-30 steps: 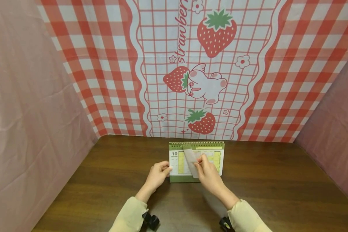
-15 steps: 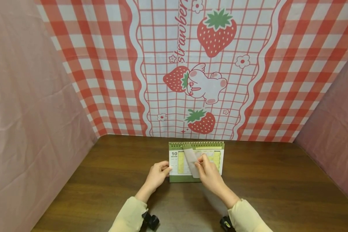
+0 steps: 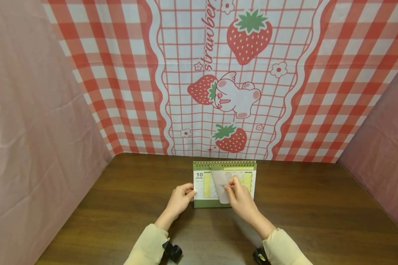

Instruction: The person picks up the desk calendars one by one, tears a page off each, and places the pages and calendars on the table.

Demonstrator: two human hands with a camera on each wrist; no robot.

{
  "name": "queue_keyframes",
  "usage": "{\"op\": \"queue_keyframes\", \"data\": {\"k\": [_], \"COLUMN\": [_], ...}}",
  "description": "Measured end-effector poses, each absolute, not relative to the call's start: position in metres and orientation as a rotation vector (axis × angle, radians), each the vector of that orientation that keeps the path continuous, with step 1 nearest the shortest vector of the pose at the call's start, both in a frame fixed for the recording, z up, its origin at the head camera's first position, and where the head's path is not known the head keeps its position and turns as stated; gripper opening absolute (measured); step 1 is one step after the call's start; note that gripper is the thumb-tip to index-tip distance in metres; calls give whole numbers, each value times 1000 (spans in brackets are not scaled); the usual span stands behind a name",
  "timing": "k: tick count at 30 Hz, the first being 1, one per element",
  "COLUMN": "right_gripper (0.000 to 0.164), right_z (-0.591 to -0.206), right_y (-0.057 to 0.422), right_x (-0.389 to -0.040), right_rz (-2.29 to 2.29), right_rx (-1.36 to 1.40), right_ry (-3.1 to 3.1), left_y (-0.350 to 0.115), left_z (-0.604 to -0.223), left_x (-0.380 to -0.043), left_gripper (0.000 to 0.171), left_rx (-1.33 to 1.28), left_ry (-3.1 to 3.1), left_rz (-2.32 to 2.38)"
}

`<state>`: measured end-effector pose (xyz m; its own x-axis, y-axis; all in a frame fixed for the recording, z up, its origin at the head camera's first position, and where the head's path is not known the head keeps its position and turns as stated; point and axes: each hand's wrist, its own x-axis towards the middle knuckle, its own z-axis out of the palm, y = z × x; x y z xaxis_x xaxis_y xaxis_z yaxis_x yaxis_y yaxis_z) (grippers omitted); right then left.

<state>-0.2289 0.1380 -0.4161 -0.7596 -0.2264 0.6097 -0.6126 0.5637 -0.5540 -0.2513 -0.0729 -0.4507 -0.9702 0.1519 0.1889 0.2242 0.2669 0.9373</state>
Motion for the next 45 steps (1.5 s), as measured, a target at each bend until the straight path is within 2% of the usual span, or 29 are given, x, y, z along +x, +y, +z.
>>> {"op": "queue_keyframes", "data": {"k": [4, 8, 12, 14, 16, 22, 35, 45], "right_gripper": [14, 19, 2, 11, 14, 9, 10, 11], "right_z": [-415, -413, -409, -407, -404, -400, -401, -400], "right_y": [139, 140, 139, 138, 137, 137, 143, 148], "right_x": [-228, -228, -228, -227, -225, -224, -225, -227], "right_rz": [1022, 950, 902, 897, 903, 939, 1017, 1174], "right_rx": [659, 624, 573, 552, 521, 458, 492, 408], "right_ry": [-2316, -2317, -2343, -2356, -2376, -2432, -2432, -2479], "left_y": [-73, -73, -73, -72, -72, -72, -73, -74], "left_z": [-449, -449, -448, -448, -448, -450, -456, -456], "left_x": [-251, -252, -252, -252, -252, -252, -252, -254], "left_gripper": [17, 17, 17, 17, 17, 17, 16, 17], "left_rx": [-365, -366, -364, -360, -351, -350, -361, -372], "left_ry": [-2462, -2467, -2466, -2466, -2467, -2467, -2462, -2459], "left_rz": [-1812, -1795, -1785, -1782, -1782, -1776, -1795, -1795]}}
